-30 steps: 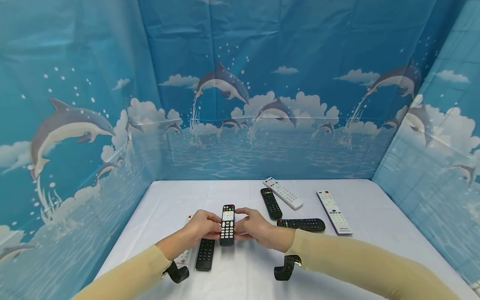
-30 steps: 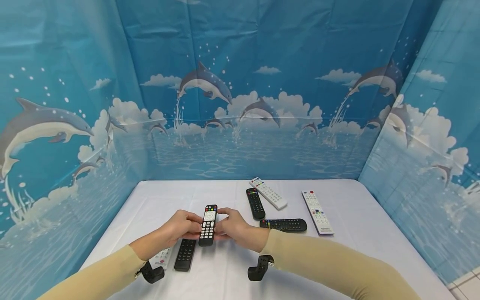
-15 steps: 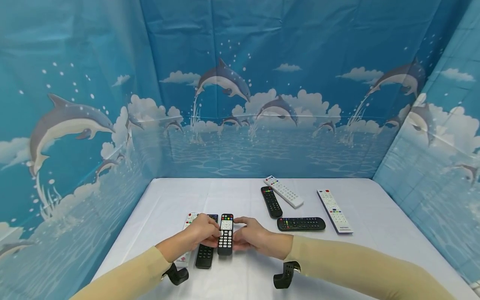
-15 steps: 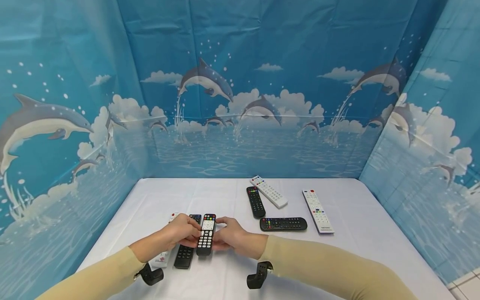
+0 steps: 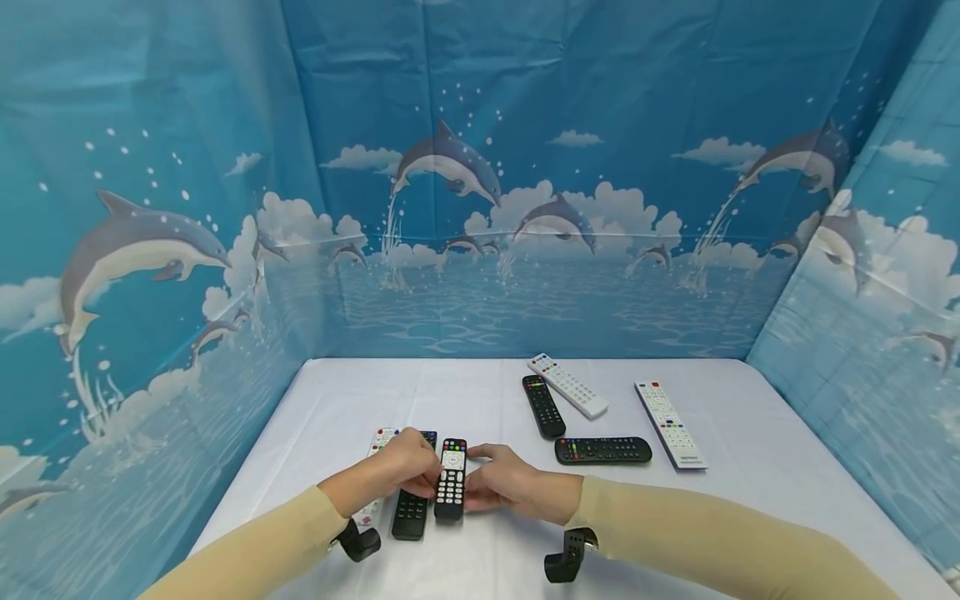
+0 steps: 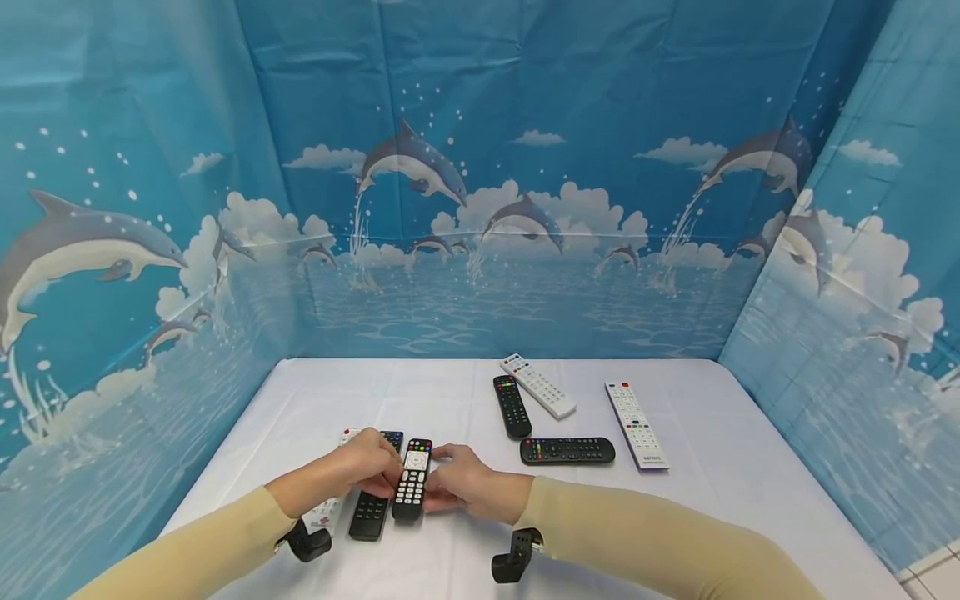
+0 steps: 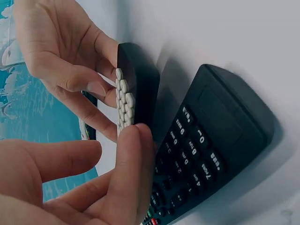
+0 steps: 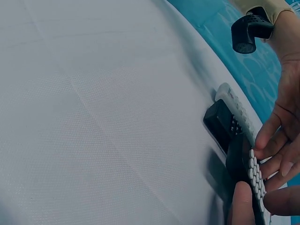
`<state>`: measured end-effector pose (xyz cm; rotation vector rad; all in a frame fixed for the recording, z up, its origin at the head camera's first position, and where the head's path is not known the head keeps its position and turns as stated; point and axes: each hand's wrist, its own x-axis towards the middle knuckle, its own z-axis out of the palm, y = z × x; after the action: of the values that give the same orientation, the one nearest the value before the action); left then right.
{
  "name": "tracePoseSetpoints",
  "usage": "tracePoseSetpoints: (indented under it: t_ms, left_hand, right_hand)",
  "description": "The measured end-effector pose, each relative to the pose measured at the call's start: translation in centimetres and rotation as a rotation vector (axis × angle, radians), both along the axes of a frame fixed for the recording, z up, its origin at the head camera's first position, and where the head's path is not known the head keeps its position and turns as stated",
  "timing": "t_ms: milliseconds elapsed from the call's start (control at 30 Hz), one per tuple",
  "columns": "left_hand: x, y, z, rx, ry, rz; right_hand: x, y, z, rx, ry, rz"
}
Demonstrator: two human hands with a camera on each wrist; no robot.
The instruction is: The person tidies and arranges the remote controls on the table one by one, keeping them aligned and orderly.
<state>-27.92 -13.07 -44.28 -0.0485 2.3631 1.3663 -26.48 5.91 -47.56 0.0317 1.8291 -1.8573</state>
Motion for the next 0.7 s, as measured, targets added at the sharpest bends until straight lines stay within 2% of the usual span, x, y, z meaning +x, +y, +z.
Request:
tracePoseSetpoints:
  t_ms: [367,567,700]
  left_hand:
    - [-0.05,-0.42,0.82,0.055,-0.025,-0.019]
    - [-0.1,-0.68,0.64,0.063,-0.022,-0.031]
    - [-0.17,-0.96,0.43,0.054,0.009,-0.038]
  right_hand:
    - [0.03,0.26,0.31,0.048,-0.001,-0.011]
    - [-0.14,0.27,0.29,0.066,-0.004,0.008]
    - [-0.05,0.28,0.49,0.077,0.001,0.018]
